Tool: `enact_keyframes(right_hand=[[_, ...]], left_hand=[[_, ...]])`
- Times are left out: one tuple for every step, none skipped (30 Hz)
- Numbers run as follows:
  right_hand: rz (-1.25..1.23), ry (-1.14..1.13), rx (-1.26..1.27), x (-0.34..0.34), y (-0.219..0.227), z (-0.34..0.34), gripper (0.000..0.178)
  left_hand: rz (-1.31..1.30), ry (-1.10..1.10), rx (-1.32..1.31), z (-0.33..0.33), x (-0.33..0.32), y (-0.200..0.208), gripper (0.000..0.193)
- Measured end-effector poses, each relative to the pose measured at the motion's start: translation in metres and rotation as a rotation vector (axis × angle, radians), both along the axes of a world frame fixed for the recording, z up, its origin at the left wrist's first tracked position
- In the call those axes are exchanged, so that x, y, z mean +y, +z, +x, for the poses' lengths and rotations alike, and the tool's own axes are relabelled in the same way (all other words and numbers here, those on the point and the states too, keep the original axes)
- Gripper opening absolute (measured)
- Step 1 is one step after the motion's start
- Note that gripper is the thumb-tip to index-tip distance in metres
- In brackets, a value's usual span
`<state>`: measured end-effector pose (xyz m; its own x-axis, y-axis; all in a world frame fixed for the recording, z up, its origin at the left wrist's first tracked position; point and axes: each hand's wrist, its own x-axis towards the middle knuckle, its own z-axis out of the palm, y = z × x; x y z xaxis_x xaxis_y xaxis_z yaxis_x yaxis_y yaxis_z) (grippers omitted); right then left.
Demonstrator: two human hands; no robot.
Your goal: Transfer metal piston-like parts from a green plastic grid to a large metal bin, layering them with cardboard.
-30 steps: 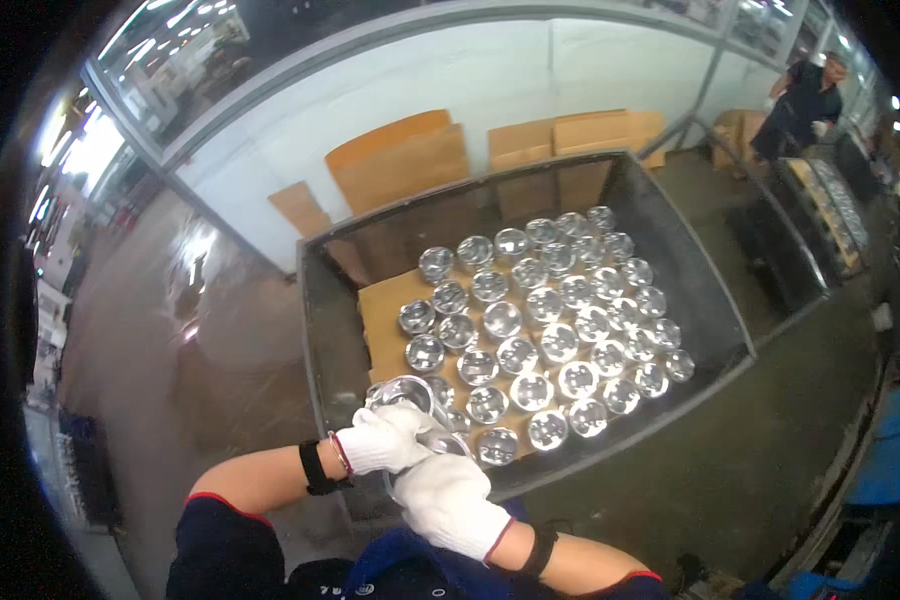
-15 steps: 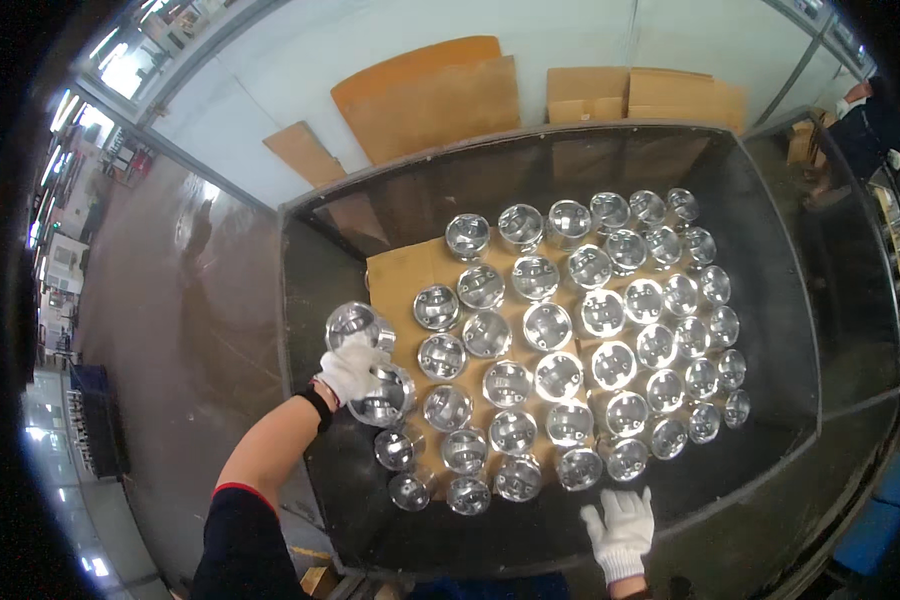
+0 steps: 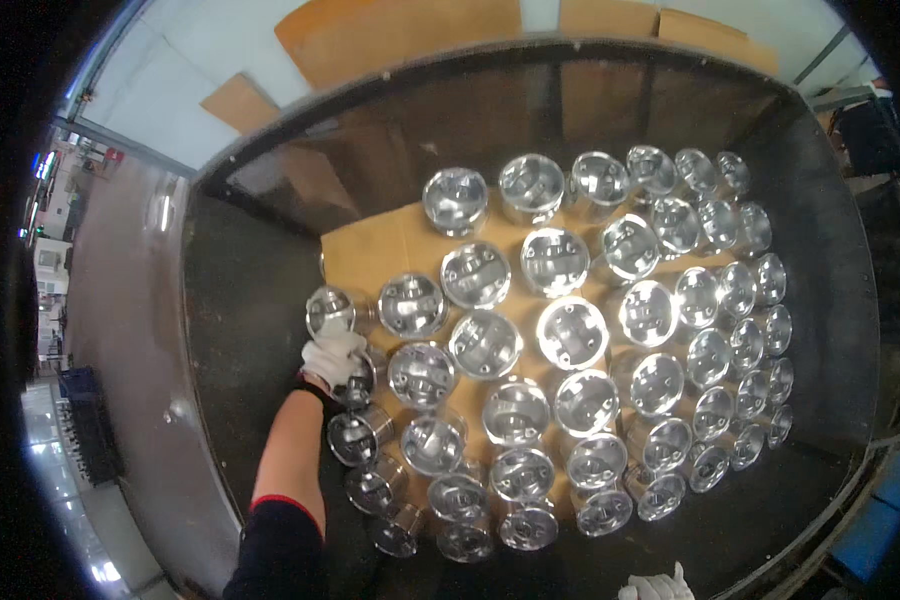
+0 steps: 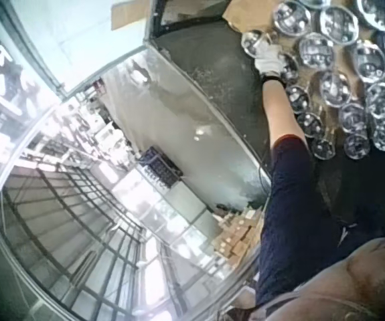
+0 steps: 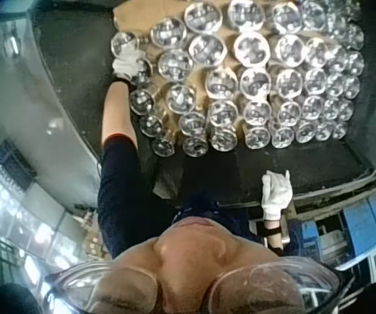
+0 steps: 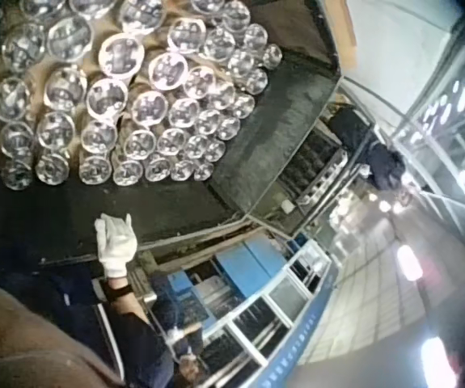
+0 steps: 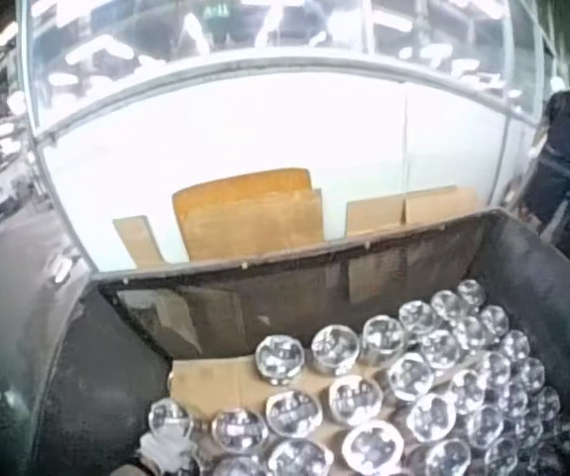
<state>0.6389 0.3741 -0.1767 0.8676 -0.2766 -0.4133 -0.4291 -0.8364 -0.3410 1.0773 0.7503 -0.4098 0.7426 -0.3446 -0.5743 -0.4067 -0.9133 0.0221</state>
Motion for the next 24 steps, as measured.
enact_keyframes(right_hand=[[-0.007, -0.009, 0.007, -0.002, 0.002, 0.003, 0.024], [-0.018, -0.02, 0.014, 0.0, 0.004, 0.003, 0.025], [-0.022, -0.023, 0.024, 0.002, 0.007, 0.0, 0.025], [-0.02, -0.021, -0.007, 0.002, 0.008, 0.0, 0.025], [-0.025, -0.023, -0.04, 0.005, 0.006, 0.002, 0.026], [-0.057, -0.009, -0.053, 0.007, 0.008, 0.003, 0.025], [-0.055, -0.005, -0.079, 0.008, 0.009, 0.002, 0.025], [-0.055, -0.018, -0.092, 0.008, 0.008, -0.002, 0.024], [-0.054, -0.035, -0.108, 0.008, 0.008, -0.007, 0.024], [-0.109, 0.046, -0.115, 0.004, 0.006, -0.013, 0.016], [-0.128, 0.022, -0.134, 0.002, 0.001, -0.021, 0.016], [-0.135, -0.017, -0.144, 0.001, -0.006, -0.027, 0.015], [-0.141, -0.058, -0.153, 0.002, -0.014, -0.033, 0.018], [-0.193, -0.119, -0.151, 0.003, -0.017, -0.037, 0.027], [-0.214, -0.087, -0.166, 0.006, -0.015, -0.031, 0.026], [-0.206, -0.092, -0.148, 0.005, -0.014, -0.029, 0.025], [-0.219, -0.12, -0.231, 0.004, -0.022, -0.038, 0.024], [-0.193, -0.176, -0.165, 0.014, -0.001, -0.026, 0.025], [-0.194, -0.255, -0.277, 0.023, 0.007, -0.032, 0.027], [-0.178, -0.341, -0.359, 0.031, 0.015, -0.042, 0.027], [-0.163, -0.432, -0.442, 0.039, 0.025, -0.053, 0.028], [-0.142, -0.477, -0.423, 0.051, 0.048, -0.061, 0.03], [-0.154, -0.485, -0.399, 0.058, 0.055, -0.074, 0.028], [-0.164, -0.498, -0.387, 0.067, 0.07, -0.087, 0.03]], left_hand=[[-0.032, -0.041, -0.064, -0.001, 0.002, 0.0, 0.021], [-0.02, -0.01, 0.022, 0.006, -0.013, 0.005, 0.019], [0.016, 0.033, 0.098, 0.005, -0.03, 0.014, 0.022], [-0.037, -0.024, -0.041, -0.001, -0.012, 0.01, 0.027], [-0.094, -0.087, -0.182, -0.011, 0.007, 0.0, 0.033], [-0.065, -0.025, -0.197, -0.026, -0.003, 0.002, 0.049], [-0.049, -0.019, -0.392, -0.049, 0.007, -0.004, 0.064], [-0.024, 0.063, -0.381, -0.068, -0.007, 0.003, 0.072], [-0.147, 0.091, -0.49, -0.09, -0.021, 0.015, 0.081], [-0.211, 0.145, -0.437, -0.115, -0.033, 0.03, 0.076], [-0.258, 0.203, -0.339, -0.143, -0.056, 0.056, 0.073], [-0.343, 0.24, -0.089, -0.166, -0.065, 0.091, 0.072], [-0.442, 0.192, -0.06, -0.198, -0.07, 0.111, 0.071], [-0.472, 0.094, 0.129, -0.221, -0.073, 0.136, 0.073], [-0.523, 0.005, 0.096, -0.255, -0.062, 0.152, 0.074], [-0.522, -0.005, 0.252, -0.273, -0.064, 0.182, 0.075], [-0.59, 0.08, 0.392, -0.294, -0.062, 0.208, 0.073], [-0.612, 0.075, 0.406, -0.321, -0.047, 0.214, 0.073], [-0.644, 0.051, 0.43, -0.338, -0.044, 0.225, 0.073], [-0.654, 0.039, 0.48, -0.353, -0.04, 0.237, 0.072], [-0.66, 0.021, 0.532, -0.364, -0.039, 0.259, 0.072], [-0.593, 0.007, 0.575, -0.373, -0.037, 0.274, 0.071], [-0.469, 0.07, 0.696, -0.38, -0.035, 0.29, 0.067], [-0.46, -0.007, 0.689, -0.385, -0.032, 0.302, 0.066]])
